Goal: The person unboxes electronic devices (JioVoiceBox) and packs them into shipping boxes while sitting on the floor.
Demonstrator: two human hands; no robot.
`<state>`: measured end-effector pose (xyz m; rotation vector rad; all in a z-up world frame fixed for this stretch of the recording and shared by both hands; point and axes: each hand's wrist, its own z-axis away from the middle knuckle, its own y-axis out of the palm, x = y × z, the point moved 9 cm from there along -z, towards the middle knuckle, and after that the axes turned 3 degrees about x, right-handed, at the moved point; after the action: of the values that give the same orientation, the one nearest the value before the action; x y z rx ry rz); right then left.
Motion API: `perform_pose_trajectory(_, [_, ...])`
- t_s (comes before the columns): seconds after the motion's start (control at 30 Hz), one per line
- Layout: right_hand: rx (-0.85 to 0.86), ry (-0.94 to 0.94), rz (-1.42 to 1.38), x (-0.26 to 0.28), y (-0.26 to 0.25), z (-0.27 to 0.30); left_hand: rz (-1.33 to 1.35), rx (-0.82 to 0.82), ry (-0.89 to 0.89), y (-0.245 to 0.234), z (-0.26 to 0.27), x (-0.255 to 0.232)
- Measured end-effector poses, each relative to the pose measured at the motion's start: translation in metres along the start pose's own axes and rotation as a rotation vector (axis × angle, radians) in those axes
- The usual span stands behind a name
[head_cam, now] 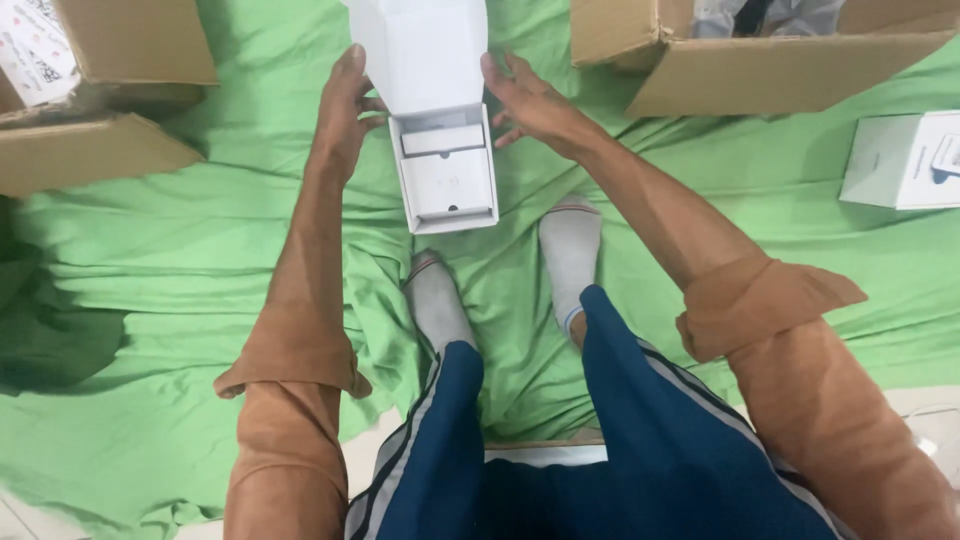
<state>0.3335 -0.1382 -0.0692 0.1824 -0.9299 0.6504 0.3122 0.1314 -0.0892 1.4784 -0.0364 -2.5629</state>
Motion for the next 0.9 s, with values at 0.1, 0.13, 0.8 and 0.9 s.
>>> perform_pose_trajectory(0.1, [0.100, 0.052, -0.107, -0.012, 0.006, -0.004, -0.185, 0.081, -0.116, 0.022, -0.013, 0.003])
perform_pose_trajectory(0.13, [0.156, 0.004, -0.021, -0.004, 0.012, -0.003, -0.260, 0.032, -0.196, 0.017, -0.013, 0.007])
perform_pose_trajectory(0.8, [0.062, -0.723, 0.557, 0.075, 0.030, 0.129, -0.583, 0.045, 0.604, 0.066, 0.163, -0.044])
perform_pose_trajectory(0.9, [0.064, -0.675, 0.540, 0.074, 0.027, 0.124, -0.539, 0.039, 0.649, 0.049, 0.150, -0.001])
